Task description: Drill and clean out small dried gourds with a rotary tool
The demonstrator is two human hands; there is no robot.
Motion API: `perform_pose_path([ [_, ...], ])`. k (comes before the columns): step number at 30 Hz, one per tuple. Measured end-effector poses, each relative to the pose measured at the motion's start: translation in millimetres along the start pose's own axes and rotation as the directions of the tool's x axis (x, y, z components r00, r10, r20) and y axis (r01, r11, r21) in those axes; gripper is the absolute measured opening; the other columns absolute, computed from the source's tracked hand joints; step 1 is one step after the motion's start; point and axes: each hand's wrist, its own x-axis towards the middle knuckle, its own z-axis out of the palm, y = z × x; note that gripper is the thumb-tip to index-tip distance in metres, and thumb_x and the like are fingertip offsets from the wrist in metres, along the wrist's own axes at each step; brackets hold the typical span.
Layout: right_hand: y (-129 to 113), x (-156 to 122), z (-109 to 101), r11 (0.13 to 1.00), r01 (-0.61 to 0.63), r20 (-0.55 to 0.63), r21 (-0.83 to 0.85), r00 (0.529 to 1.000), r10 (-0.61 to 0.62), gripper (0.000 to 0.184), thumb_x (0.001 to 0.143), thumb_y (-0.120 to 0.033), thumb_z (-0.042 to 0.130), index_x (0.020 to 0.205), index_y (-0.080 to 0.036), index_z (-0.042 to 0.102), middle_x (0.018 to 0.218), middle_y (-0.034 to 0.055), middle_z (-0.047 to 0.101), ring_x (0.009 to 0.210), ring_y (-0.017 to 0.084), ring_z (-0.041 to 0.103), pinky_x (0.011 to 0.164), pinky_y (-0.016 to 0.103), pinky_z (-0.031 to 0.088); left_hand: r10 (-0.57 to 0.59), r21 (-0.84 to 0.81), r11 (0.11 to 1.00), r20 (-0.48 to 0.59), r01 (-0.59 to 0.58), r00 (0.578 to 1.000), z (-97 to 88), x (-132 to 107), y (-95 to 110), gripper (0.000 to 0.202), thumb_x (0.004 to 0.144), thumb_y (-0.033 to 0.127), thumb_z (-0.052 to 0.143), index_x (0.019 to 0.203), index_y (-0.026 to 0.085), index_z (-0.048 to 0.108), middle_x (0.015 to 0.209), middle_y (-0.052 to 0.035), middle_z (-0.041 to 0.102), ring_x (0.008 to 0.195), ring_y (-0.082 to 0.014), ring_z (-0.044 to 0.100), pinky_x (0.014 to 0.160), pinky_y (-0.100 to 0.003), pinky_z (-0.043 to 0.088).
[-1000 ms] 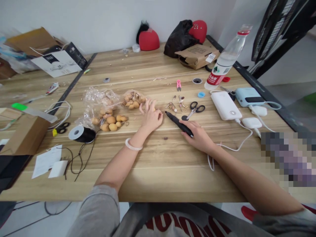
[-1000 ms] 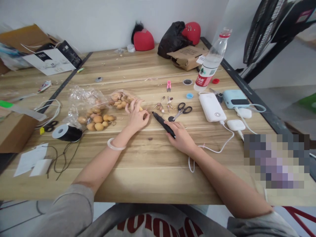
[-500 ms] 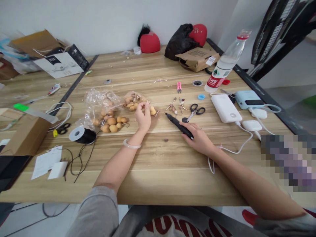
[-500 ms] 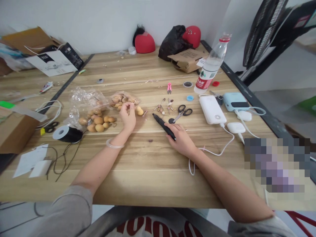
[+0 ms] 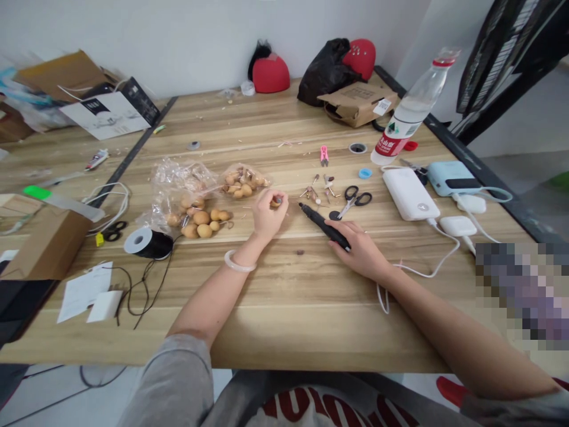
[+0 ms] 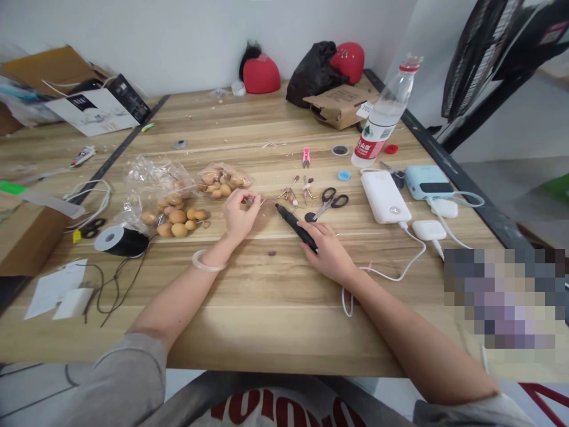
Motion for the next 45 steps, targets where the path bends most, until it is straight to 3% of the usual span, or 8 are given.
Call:
perform_pose_path([
  [2, -0.1, 0.1, -0.2, 1.0, -0.001, 0.003, -0.006, 1.0, 0.001, 0.044, 0.087, -0.023, 0.054, 0.131, -0.022, 0.057, 0.121, 0.0127, 0.068, 0.114, 0.033, 0.061, 0.097, 0.053, 0.051, 0.048, 0.001, 0.999, 0.135, -0.049, 0.99, 2.1, -3.1, 2.3, 0.008, 0.078, 0.016, 0.059, 0.072, 0.021, 0.062, 0.071, -0.0004, 0.062, 0.067, -0.0141, 0.055, 0.07, -0.027, 0.047],
  [5, 0.0, 0.1, -0.2, 1.0, -0.002, 0.001, -0.002, 1.0, 0.002, 0.044, 0.087, -0.023, 0.054, 0.131, -0.022, 0.057, 0.12, 0.012, 0.068, 0.114, 0.032, 0.061, 0.098, 0.053, 0.051, 0.066, -0.004, 0.998, 0.337, -0.068, 0.939, 5.4, -6.4, 3.2, 0.01, 0.076, 0.013, 0.058, 0.072, 0.021, 0.063, 0.069, 0.0001, 0.06, 0.063, -0.0136, 0.054, 0.066, -0.026, 0.047],
  [7, 0.1, 0.0, -0.1, 1.0, -0.003, -0.002, 0.003, 1.0, 0.003, 0.044, 0.087, -0.022, 0.054, 0.131, -0.022, 0.056, 0.12, 0.012, 0.068, 0.113, 0.032, 0.061, 0.098, 0.053, 0.051, 0.062, 0.006, 0.998, 0.39, -0.07, 0.919, 6.6, -6.8, 2.1, 0.01, 0.077, 0.014, 0.059, 0.071, 0.021, 0.064, 0.067, 0.0005, 0.059, 0.063, -0.0137, 0.054, 0.066, -0.027, 0.046],
  [14, 0.4, 0.0, 0.4, 1.0, 0.007, -0.002, -0.009, 1.0, -0.007, 0.043, 0.087, -0.023, 0.054, 0.13, -0.019, 0.057, 0.12, 0.0137, 0.068, 0.113, 0.033, 0.062, 0.097, 0.053, 0.051, 0.024, -0.022, 1.0, 0.375, -0.017, 0.927, 8.3, -4.8, -4.8, 0.011, 0.074, 0.011, 0.068, 0.071, 0.02, 0.07, 0.075, -0.0006, 0.063, 0.062, -0.0117, 0.055, 0.064, -0.026, 0.047],
  [21, 0.0, -0.2, 1.2, 1.0, -0.003, -0.009, 0.003, 1.0, 0.003, 0.042, 0.088, -0.023, 0.053, 0.13, -0.021, 0.057, 0.119, 0.0128, 0.069, 0.112, 0.032, 0.062, 0.098, 0.053, 0.051, -0.008, -0.012, 1.0, 0.41, 0.014, 0.912, 9.7, -6.3, -4.2, 0.009, 0.075, 0.012, 0.068, 0.07, 0.02, 0.07, 0.067, 0.0003, 0.065, 0.063, -0.0137, 0.058, 0.064, -0.027, 0.047],
  [37, 0.9, -0.4, 1.5, 1.0, 0.02, -0.019, -0.018, 1.0, -0.02, 0.042, 0.088, -0.023, 0.052, 0.129, -0.015, 0.058, 0.12, 0.0155, 0.068, 0.111, 0.032, 0.063, 0.096, 0.05, 0.052, -0.181, -0.088, 0.968, 0.408, 0.236, 0.895, 7.7, -5.8, 1.8, 0.003, 0.074, 0.014, 0.069, 0.075, 0.015, 0.066, 0.074, -0.0021, 0.071, 0.066, -0.011, 0.063, 0.068, -0.024, 0.052],
  [41, 0.8, -0.8, 2.0, 1.0, 0.018, -0.022, -0.006, 1.0, -0.018, 0.042, 0.088, -0.024, 0.052, 0.129, -0.018, 0.058, 0.12, 0.0141, 0.069, 0.113, 0.031, 0.062, 0.097, 0.05, 0.052, -0.18, -0.091, 0.968, 0.402, 0.235, 0.898, 8.4, -6.6, 1.6, 0.004, 0.076, 0.013, 0.068, 0.08, 0.015, 0.068, 0.078, -0.0031, 0.073, 0.069, -0.0116, 0.065, 0.07, -0.024, 0.052],
  [45, 2.2, -1.1, 3.4, 1.0, 0.005, -0.03, 0.005, 1.0, -0.005, 0.043, 0.088, -0.022, 0.051, 0.13, -0.019, 0.058, 0.121, 0.0137, 0.068, 0.114, 0.031, 0.062, 0.098, 0.049, 0.052, -0.122, -0.051, 0.986, 0.407, 0.156, 0.905, 8.5, -6.7, -0.6, 0.007, 0.08, 0.013, 0.065, 0.083, 0.015, 0.071, 0.08, -0.0042, 0.075, 0.071, -0.0129, 0.066, 0.073, -0.026, 0.052],
])
